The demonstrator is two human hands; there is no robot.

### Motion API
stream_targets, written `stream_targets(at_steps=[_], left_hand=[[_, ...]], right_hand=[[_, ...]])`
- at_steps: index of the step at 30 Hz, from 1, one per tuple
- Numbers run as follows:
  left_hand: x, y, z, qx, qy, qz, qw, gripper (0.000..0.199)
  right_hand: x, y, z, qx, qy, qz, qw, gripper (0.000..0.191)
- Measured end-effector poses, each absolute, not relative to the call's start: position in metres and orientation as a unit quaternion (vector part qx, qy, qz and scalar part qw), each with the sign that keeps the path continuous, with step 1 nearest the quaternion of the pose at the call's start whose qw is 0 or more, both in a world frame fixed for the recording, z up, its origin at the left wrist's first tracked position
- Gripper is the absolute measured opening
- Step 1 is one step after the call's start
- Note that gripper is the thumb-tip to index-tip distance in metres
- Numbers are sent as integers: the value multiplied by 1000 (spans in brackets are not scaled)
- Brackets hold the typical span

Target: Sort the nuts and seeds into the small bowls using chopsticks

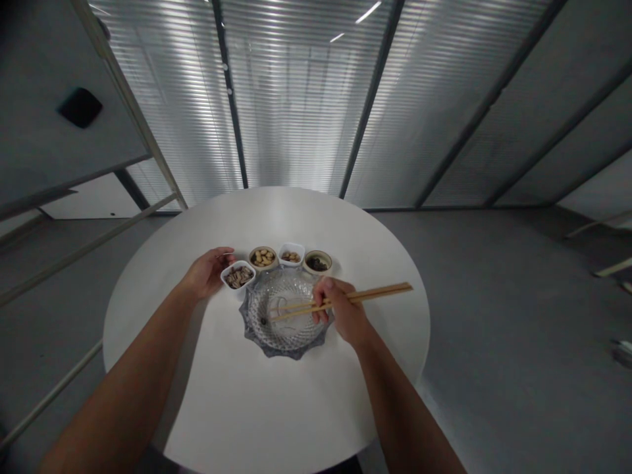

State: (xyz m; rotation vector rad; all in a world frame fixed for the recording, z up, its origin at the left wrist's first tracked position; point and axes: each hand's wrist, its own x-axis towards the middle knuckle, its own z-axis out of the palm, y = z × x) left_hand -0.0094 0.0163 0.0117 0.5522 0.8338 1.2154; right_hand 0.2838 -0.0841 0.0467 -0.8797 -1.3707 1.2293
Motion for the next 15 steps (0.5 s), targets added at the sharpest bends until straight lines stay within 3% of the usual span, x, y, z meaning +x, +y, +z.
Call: stream_targets(at_steps=[8,15], left_hand=[[-8,16,14,247,378,543,708,4],[-6,17,13,235,377,550,708,5]], right_hand=[[279,-88,43,-410,-627,509,425,41],[277,-89,44,-420,-631,510,406,40]])
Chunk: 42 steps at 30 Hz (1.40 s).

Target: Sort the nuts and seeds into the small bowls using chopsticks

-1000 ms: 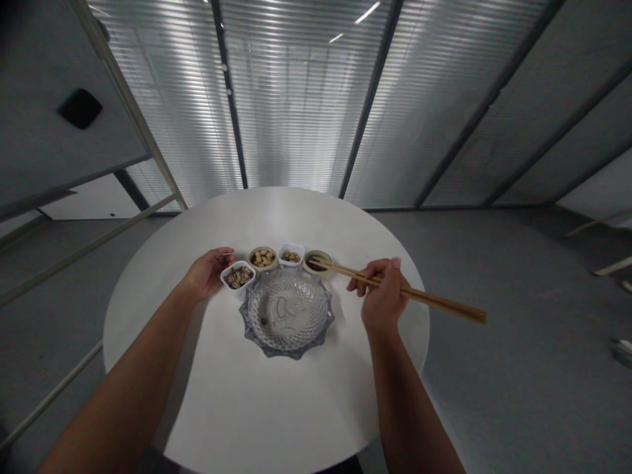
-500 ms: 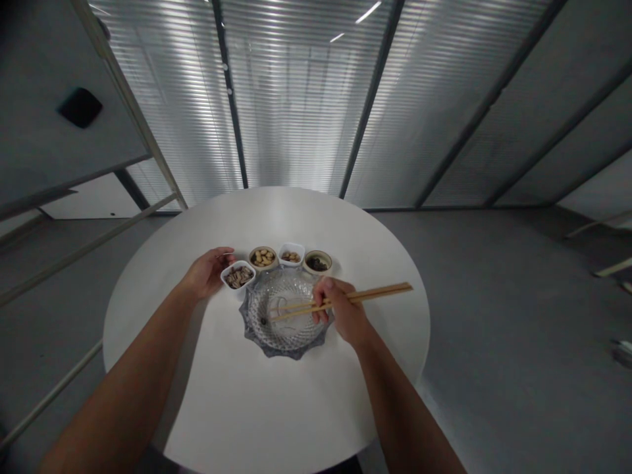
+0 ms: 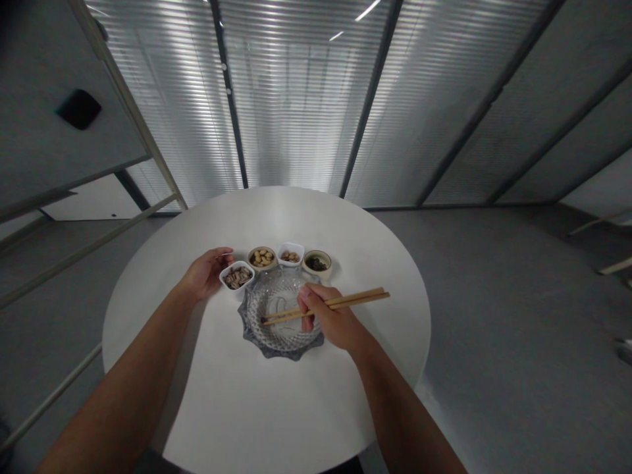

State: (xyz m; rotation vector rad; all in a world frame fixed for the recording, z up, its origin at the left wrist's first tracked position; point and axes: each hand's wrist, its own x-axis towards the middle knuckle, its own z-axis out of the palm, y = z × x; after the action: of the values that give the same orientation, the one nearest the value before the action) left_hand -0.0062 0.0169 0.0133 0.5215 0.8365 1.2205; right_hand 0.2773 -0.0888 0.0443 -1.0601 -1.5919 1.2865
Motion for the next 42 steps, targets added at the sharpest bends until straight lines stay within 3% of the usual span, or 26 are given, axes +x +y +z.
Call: stream_targets(at_steps=[11,20,31,34,36,39,42], left_hand=[[-7,18,13,246,377,539,712,4],[-8,17,12,243,373,548,708,5],[-8,14,17,241,380,549,704,4],[-7,10,21,242,382,550,702,5],[-6,5,23,240,386,551,700,4],[-6,-3,24,234,389,560,693,6],[-7,-11,23,228,387,568,690,8]], right_hand=[[276,-88,46,-442,-615,467,457,45],[305,-73,57,-426,-493,312,691,43],[304,-74,58,-466,-512,178,699,31],[300,-84,58,-501,-585,114,627,18],[295,-95,61,-519,-685,57,507,12],[283,-111,68,-463,-829,-37,312,14],[272,-123,77,-402,-891,-82,194,22]])
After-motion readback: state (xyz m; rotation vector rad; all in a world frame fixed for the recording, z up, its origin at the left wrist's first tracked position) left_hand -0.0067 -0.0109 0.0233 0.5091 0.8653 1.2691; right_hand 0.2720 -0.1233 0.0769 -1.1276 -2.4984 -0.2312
